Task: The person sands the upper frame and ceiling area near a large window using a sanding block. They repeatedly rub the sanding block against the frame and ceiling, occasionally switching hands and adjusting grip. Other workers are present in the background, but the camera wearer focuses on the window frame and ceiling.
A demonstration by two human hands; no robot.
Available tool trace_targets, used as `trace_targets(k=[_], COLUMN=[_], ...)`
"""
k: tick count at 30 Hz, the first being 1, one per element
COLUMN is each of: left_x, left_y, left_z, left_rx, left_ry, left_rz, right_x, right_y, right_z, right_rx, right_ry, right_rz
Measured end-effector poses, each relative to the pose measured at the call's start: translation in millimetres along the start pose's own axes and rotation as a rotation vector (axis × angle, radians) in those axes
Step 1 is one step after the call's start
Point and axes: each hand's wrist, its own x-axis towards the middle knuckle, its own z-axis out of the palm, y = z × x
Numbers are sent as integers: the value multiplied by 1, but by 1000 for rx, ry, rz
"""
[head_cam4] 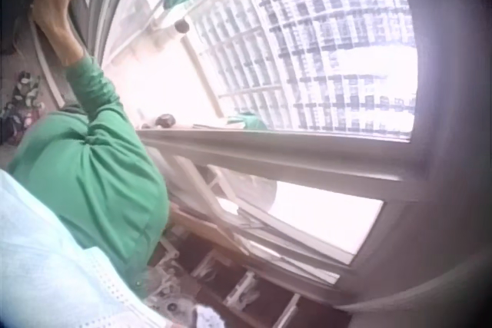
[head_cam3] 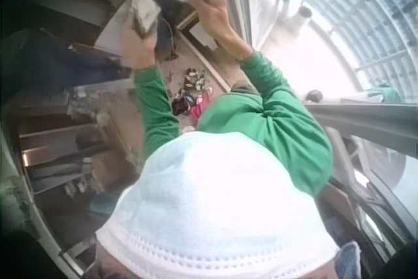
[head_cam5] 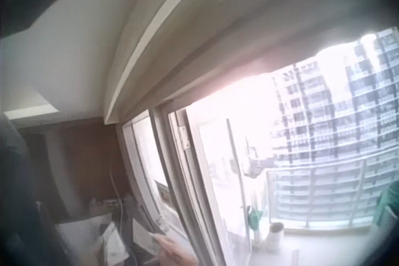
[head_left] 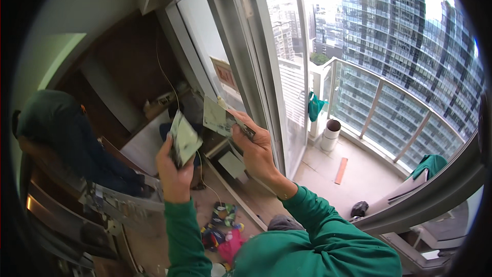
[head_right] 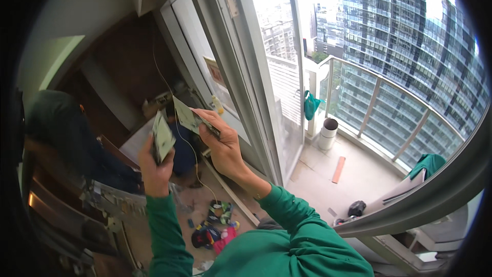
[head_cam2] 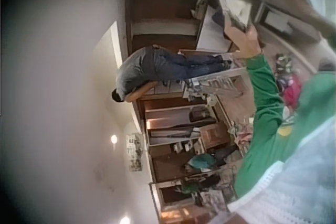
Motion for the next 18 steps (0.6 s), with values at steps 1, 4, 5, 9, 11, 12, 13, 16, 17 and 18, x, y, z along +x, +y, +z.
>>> trace_targets(k=[1,4,5,9,11,12,13,16,17,18], left_x=[5,12,11,2,9,12,15,25,29,32], left_y=[-5,-18,-19,-18,-17,-17,-16,-17,-18,-16], left_z=[14,25,24,54,53,50,43,37,38,42], left_rx=[20,106,127,105,59,43,25,-70,-78,-82], left_ry=[5,-61,-39,-109,-142,-134,-117,-73,-82,-93], left_rz=[-26,99,132,137,96,70,48,-37,-5,32], right_x=[0,-3,-4,-6,-6,-7,-7,-3,-1,3], right_y=[-7,-2,1,-11,-6,-4,-6,-8,-11,-14], right_z=[3,17,20,7,-5,-12,-17,-43,-49,-53], right_rx=[-71,-172,-189,-640,-792,-866,-917,-1044,-1067,-1055], right_ry=[-9,-27,-29,-27,-42,-59,-91,-196,-194,-184], right_rz=[-82,-189,-199,-216,-248,-258,-285,-202,-158,-188])
